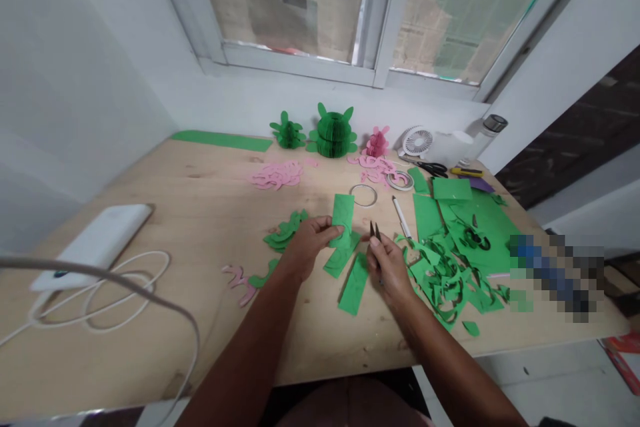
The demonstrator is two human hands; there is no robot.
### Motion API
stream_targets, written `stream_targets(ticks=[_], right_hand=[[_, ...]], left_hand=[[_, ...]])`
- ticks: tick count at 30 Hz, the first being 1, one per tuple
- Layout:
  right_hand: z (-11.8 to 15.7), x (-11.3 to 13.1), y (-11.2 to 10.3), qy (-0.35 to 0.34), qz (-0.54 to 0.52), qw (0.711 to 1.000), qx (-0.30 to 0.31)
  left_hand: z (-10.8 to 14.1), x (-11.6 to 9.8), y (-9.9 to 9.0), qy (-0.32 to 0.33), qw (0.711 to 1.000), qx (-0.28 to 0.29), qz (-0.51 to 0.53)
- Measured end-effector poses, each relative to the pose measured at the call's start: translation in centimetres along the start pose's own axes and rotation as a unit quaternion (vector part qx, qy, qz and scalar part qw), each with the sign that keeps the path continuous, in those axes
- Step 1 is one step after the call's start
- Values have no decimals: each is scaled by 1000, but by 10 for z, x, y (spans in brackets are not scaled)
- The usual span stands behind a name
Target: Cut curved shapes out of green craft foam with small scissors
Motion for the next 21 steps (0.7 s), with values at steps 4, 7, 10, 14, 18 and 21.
stream_targets(ticks=[4, 7, 10, 14, 18, 21], right_hand=[[1, 8, 0, -7, -1, 1000, 5], [3, 11, -2, -17, 8, 1000, -14], [7, 16, -2, -30, 36, 999, -13], [13, 21, 1, -39, 82, 996, 17], [19, 20, 4, -47, 123, 989, 65], [24, 17, 6, -44, 135, 983, 114]], left_hand=[[6, -4, 12, -2, 999, 49, -17], [12, -9, 19, -2, 997, 62, -39], [19, -13, 21, -5, 997, 70, -41], [33, -12, 16, -10, 997, 63, -32], [49, -7, 8, -10, 1000, -12, 18], [60, -2, 4, -32, 996, -43, 76]])
Point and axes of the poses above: each hand's wrist, its own z-axis away from the middle knuckle, its own y-axis out of the palm, x = y × z, the point moved 1 cm from there along -z, towards the middle knuckle, and after that the axes turned 4 degrees about y, right-handed, at the moved point
